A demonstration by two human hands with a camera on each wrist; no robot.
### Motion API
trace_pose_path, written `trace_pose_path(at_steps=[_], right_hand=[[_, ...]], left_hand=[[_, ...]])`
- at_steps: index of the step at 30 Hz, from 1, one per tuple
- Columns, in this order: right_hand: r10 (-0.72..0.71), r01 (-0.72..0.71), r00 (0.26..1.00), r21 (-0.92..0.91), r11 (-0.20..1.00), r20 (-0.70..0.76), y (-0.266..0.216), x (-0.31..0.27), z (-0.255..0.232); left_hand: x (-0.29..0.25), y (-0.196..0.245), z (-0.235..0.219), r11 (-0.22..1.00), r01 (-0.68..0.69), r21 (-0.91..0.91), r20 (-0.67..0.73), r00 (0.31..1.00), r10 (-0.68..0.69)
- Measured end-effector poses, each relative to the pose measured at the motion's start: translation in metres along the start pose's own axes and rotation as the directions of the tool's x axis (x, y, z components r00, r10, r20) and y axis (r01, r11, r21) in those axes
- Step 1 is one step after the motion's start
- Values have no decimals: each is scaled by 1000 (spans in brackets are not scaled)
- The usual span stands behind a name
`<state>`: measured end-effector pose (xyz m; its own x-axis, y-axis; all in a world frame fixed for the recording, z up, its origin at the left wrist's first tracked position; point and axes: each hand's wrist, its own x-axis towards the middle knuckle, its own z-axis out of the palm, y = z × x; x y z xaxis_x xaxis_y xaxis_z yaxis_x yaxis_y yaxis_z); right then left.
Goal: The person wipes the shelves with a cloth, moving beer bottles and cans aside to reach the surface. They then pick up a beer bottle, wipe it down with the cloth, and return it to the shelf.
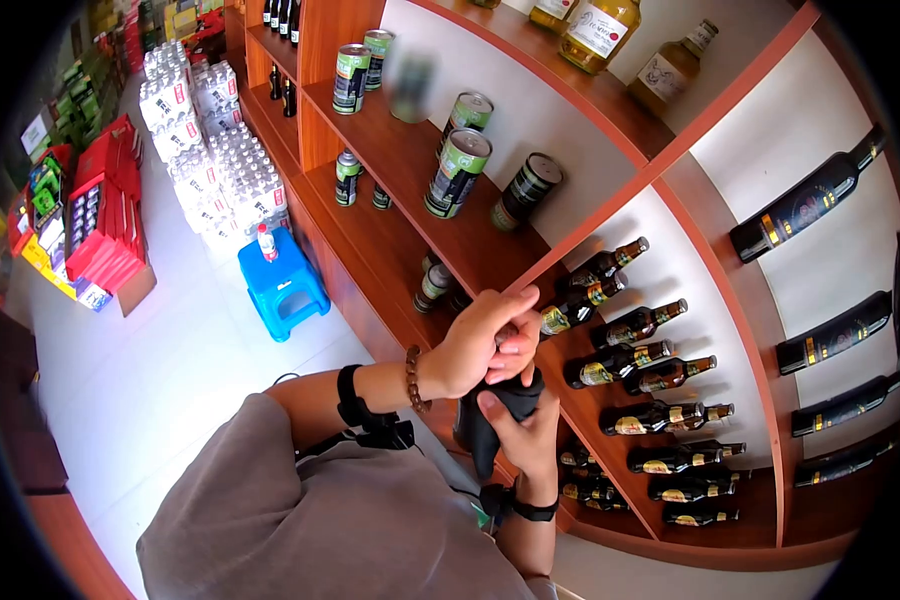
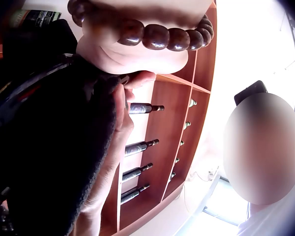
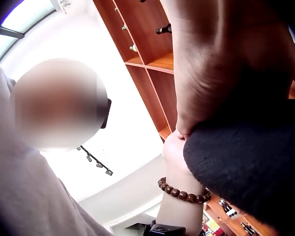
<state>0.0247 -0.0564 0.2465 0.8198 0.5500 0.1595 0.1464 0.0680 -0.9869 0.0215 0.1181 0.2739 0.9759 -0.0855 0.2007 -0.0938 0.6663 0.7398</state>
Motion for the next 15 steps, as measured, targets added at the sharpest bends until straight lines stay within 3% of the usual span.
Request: trace_pose_path(at_steps=[2, 6, 10, 13, 15], right_hand=[[-77, 80, 996, -85, 993, 33, 5, 0, -5], [30, -28, 999, -35, 999, 40, 22, -3, -18], [74, -78, 995, 66, 995, 67, 33, 3, -29], [127, -132, 990, 81, 988, 60, 26, 3, -25], [63, -56, 994, -77, 995, 90, 15, 8, -11]], left_hand=[[-2, -2, -4, 999, -12, 50, 93, 996, 7], [-2, -12, -9, 1000, 13, 9, 37, 999, -13], [0, -15, -19, 994, 37, -107, 83, 996, -28], [0, -13, -16, 997, 18, -79, 59, 998, -14], [-1, -17, -11, 1000, 8, 18, 45, 999, -8]])
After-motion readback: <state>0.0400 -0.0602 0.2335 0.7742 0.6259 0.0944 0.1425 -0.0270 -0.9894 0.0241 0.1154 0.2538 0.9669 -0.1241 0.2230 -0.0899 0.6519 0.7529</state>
